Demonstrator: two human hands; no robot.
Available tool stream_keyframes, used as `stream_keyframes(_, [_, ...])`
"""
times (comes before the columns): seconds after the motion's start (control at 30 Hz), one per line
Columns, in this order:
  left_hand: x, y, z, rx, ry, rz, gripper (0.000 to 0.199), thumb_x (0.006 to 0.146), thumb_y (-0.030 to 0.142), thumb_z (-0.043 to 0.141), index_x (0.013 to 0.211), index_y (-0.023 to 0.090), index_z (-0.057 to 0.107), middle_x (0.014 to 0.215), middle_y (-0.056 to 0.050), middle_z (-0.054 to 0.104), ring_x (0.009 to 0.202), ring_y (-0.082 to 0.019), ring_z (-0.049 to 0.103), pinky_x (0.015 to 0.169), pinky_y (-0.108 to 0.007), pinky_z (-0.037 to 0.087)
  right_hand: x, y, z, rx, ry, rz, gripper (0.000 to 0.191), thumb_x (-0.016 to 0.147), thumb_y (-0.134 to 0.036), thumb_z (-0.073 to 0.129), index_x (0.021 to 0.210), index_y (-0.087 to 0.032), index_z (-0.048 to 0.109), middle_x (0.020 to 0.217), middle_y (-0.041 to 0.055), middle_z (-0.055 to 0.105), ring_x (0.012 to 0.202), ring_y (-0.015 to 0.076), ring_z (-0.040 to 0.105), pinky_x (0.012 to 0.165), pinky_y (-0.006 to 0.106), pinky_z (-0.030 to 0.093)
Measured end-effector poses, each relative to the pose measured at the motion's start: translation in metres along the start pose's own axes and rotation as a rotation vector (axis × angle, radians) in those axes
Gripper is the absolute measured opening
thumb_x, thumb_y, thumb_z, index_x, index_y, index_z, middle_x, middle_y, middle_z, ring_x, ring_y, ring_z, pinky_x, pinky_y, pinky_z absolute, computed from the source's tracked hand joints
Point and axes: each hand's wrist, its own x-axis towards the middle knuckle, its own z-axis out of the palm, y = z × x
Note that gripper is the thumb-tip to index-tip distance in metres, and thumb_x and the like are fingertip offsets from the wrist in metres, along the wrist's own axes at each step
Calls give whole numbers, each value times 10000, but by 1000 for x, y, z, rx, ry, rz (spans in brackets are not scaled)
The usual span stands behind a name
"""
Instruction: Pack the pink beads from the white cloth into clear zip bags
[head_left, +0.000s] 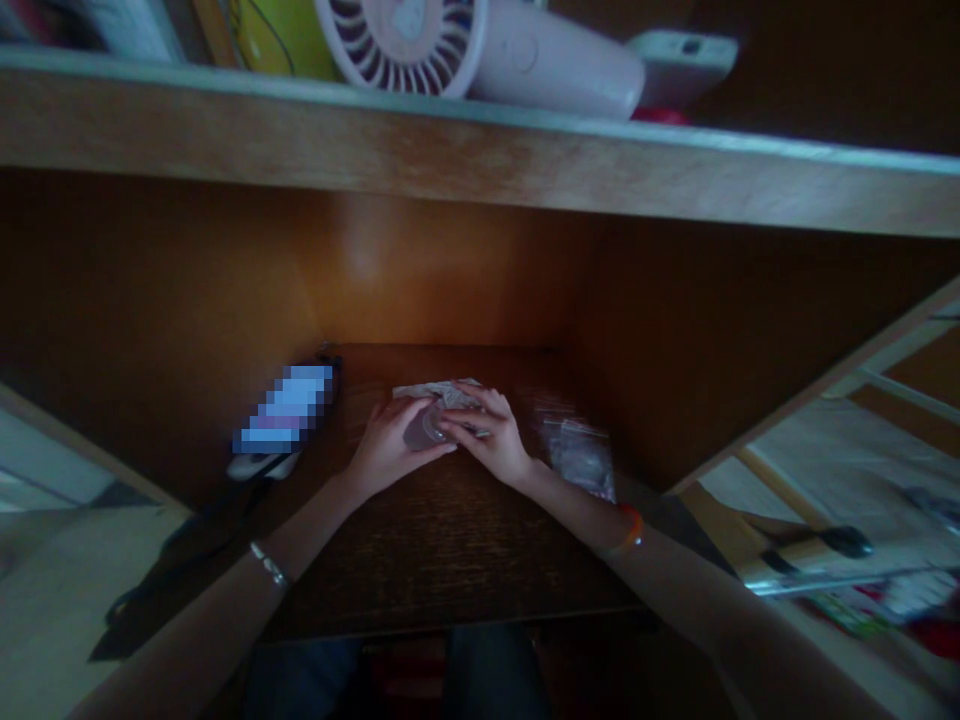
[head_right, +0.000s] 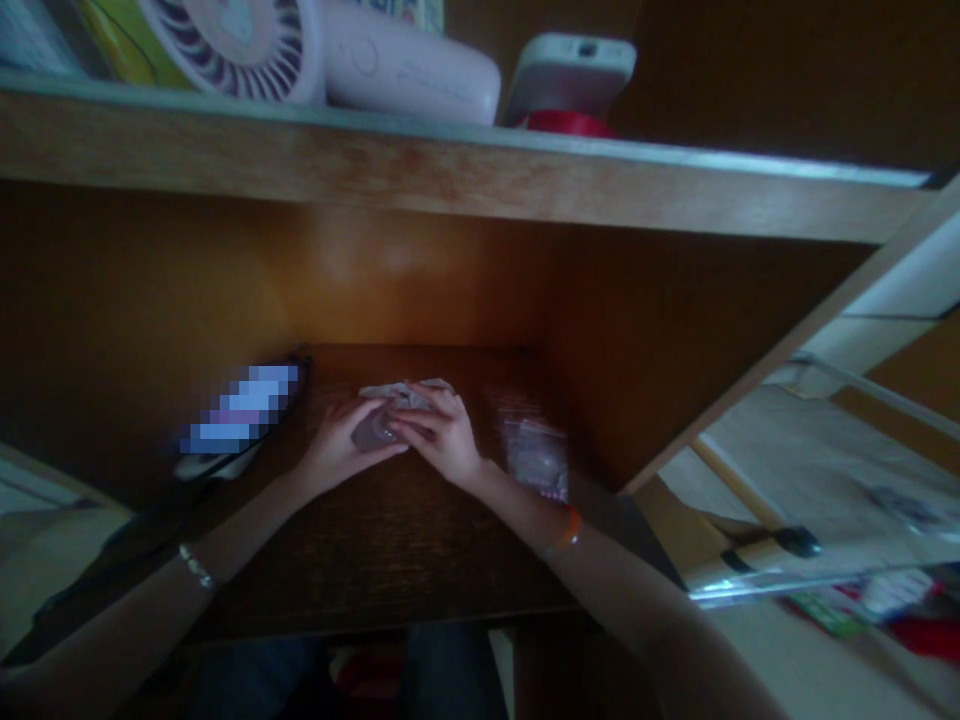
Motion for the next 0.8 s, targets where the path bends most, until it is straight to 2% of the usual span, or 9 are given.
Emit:
stream_keyframes(0.07, [1,-2,1,-30,3,-5,478,692,433,714,1083,219,540,1077,-70,644,987,-249,591,886,-436,427,-1,-2,0,-11,-68,-3,196,872,-340,547,1019,-304,672,1288,-14,529,1163,195,496,959,380,389])
stream_keyframes(0.2, [2,-7,2,-100,57,-52,450,687,407,727,1059,215,563,1038,-66,661,964,-240,602,868,-420,445,-1,-3,-1,-179,-99,81,264,916,-279,451,1104,-267,637,1316,27,507,1154,215,488,923,406,392])
stream_keyframes(0.33, [3,-10,1,-195,122,-99,468,705,400,713,1106,215,557,1001,-66,666,935,-218,616,838,-386,474,2,0,0,-433,-263,145,194,848,-261,544,964,-219,694,1372,90,441,1163,295,448,871,452,376])
stream_keyframes(0.43, [3,-11,1,-213,122,-107,482,701,408,716,1113,213,557,980,-62,667,895,-204,622,822,-374,486,3,0,0,-514,-356,163,160,829,-270,570,856,-199,711,1361,108,448,1164,309,428,875,455,355])
stream_keyframes(0.57, [3,-11,0,-198,138,-104,482,687,406,727,1096,207,566,945,-60,669,876,-202,622,807,-371,493,4,-3,-2,-549,-380,168,174,837,-264,550,823,-190,707,1331,104,479,1146,290,433,884,439,337])
stream_keyframes(0.8, [2,-12,0,-189,134,-143,477,687,412,726,1091,212,572,957,-58,667,901,-205,616,827,-382,487,3,-5,-1,-568,-404,244,181,830,-265,534,870,-185,691,1248,113,526,1086,274,461,872,420,342])
